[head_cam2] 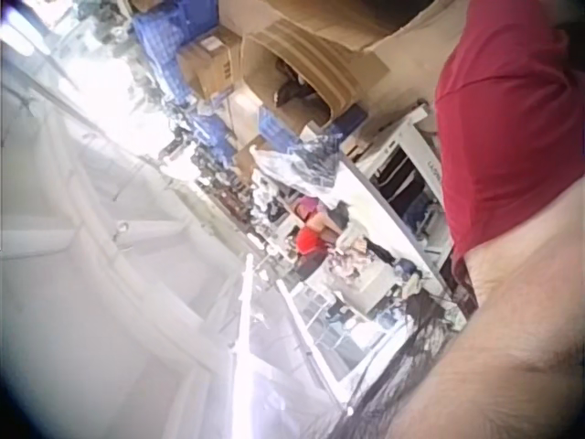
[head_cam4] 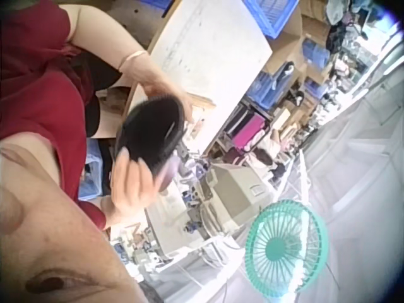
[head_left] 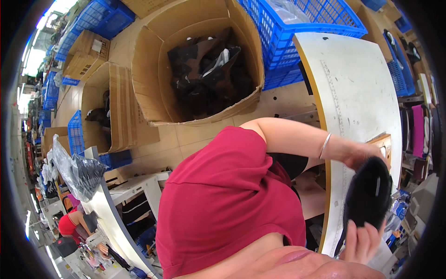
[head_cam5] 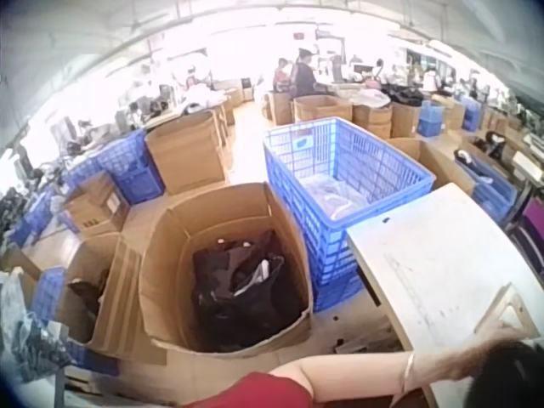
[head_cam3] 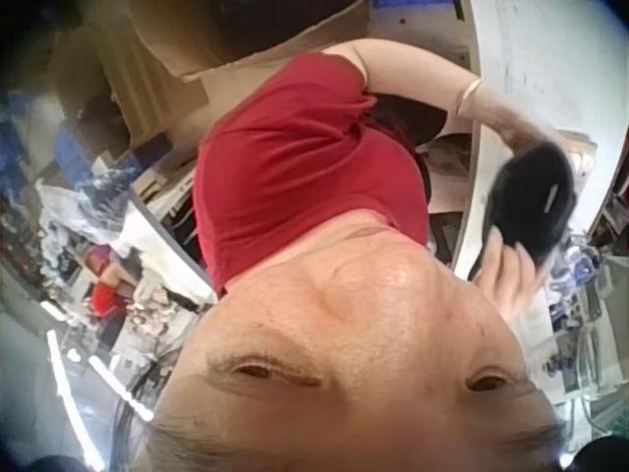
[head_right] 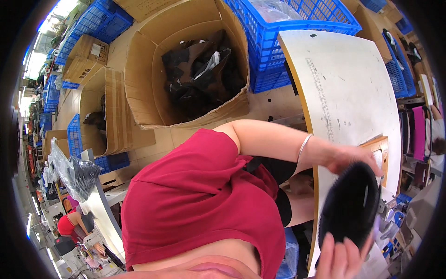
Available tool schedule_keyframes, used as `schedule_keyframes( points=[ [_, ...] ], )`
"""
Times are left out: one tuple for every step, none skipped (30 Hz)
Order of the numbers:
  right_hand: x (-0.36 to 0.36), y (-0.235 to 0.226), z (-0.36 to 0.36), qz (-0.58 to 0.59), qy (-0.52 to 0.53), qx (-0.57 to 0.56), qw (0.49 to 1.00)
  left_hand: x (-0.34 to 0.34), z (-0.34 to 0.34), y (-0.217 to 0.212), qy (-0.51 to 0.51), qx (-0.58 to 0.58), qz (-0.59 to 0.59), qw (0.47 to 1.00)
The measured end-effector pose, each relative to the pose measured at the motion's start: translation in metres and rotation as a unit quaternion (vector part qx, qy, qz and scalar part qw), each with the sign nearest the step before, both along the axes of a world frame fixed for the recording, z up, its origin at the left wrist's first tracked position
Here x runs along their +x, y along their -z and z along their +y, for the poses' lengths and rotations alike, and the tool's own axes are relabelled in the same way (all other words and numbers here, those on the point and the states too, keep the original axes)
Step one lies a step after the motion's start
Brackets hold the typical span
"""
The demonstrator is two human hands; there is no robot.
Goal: The person stitches various leather and synthetic components of a boot upper using an industrial sewing machine.
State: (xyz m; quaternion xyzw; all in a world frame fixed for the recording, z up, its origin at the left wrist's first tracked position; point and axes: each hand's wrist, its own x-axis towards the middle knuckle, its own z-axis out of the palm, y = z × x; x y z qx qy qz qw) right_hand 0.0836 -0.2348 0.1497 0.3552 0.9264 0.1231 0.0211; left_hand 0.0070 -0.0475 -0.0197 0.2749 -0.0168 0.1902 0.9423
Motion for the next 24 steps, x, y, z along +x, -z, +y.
schedule_keyframes(
  points=[
    [-0.022, 0.000, -0.002, -0.014, 0.027, 0.008, 1.000, -0.008, 0.003, -0.022, -0.017, 0.026, 0.037, 0.999],
    [-0.018, 0.012, 0.008, -0.017, 0.014, -0.021, 1.000, -0.017, 0.020, -0.015, 0.002, 0.073, 0.080, 0.994],
    [-0.025, 0.033, 0.016, 0.087, 0.064, -0.033, 0.994, -0.019, 0.039, 0.005, 0.058, 0.092, 0.099, 0.989],
    [-0.021, 0.055, 0.020, 0.082, 0.039, -0.040, 0.995, -0.025, 0.044, 0.007, 0.048, 0.180, 0.173, 0.967],
    [-0.025, 0.071, 0.024, 0.086, 0.046, -0.075, 0.992, -0.027, 0.045, 0.029, 0.002, 0.250, 0.209, 0.945],
    [-0.017, 0.088, 0.033, 0.134, -0.016, -0.132, 0.982, -0.033, 0.047, 0.053, -0.066, 0.306, 0.264, 0.912],
    [-0.014, 0.096, 0.015, 0.194, -0.002, -0.130, 0.972, -0.036, 0.038, 0.049, -0.101, 0.355, 0.231, 0.900],
    [-0.007, 0.102, 0.010, 0.244, 0.039, -0.068, 0.967, -0.046, 0.035, 0.038, -0.078, 0.326, 0.200, 0.921],
    [0.005, 0.103, 0.012, 0.262, 0.064, -0.005, 0.963, -0.054, 0.033, 0.032, -0.111, 0.374, 0.211, 0.896],
    [0.016, 0.108, 0.012, 0.308, 0.155, 0.052, 0.937, -0.060, 0.034, 0.050, -0.116, 0.355, 0.189, 0.908],
    [0.031, 0.105, 0.010, 0.329, 0.264, 0.071, 0.904, -0.065, 0.033, 0.047, -0.135, 0.377, 0.192, 0.896],
    [0.037, 0.099, 0.017, 0.304, 0.363, 0.097, 0.875, -0.070, 0.028, 0.046, -0.139, 0.334, 0.178, 0.915],
    [0.047, 0.105, 0.020, 0.314, 0.428, 0.116, 0.840, -0.070, 0.025, 0.044, -0.132, 0.298, 0.172, 0.930],
    [0.058, 0.117, 0.015, 0.294, 0.483, 0.106, 0.818, -0.067, 0.024, 0.046, -0.129, 0.302, 0.163, 0.930],
    [0.066, 0.127, 0.011, 0.278, 0.529, 0.092, 0.797, -0.064, 0.020, 0.049, -0.134, 0.304, 0.160, 0.929],
    [0.069, 0.130, 0.009, 0.279, 0.532, 0.093, 0.794, -0.061, 0.017, 0.048, -0.130, 0.306, 0.160, 0.929],
    [0.066, 0.131, 0.008, 0.280, 0.526, 0.108, 0.796, -0.062, 0.010, 0.047, -0.142, 0.336, 0.149, 0.919],
    [0.064, 0.133, 0.007, 0.281, 0.519, 0.122, 0.798, -0.064, 0.005, 0.045, -0.156, 0.365, 0.139, 0.907],
    [0.071, 0.136, 0.003, 0.285, 0.517, 0.119, 0.799, -0.064, 0.001, 0.042, -0.158, 0.366, 0.144, 0.906],
    [0.078, 0.140, -0.002, 0.301, 0.516, 0.124, 0.792, -0.064, -0.002, 0.036, -0.215, 0.524, 0.209, 0.797],
    [0.081, 0.142, -0.002, 0.315, 0.516, 0.130, 0.786, -0.062, -0.005, 0.030, -0.261, 0.659, 0.263, 0.654],
    [0.076, 0.140, -0.002, 0.308, 0.487, 0.171, 0.799, -0.057, -0.009, 0.020, -0.308, 0.685, 0.256, 0.608],
    [0.074, 0.141, -0.003, 0.308, 0.486, 0.170, 0.800, -0.052, -0.008, 0.011, -0.309, 0.685, 0.257, 0.608],
    [0.073, 0.142, -0.006, 0.313, 0.457, 0.181, 0.813, -0.045, -0.004, 0.002, -0.281, 0.747, 0.218, 0.561]
  ],
)
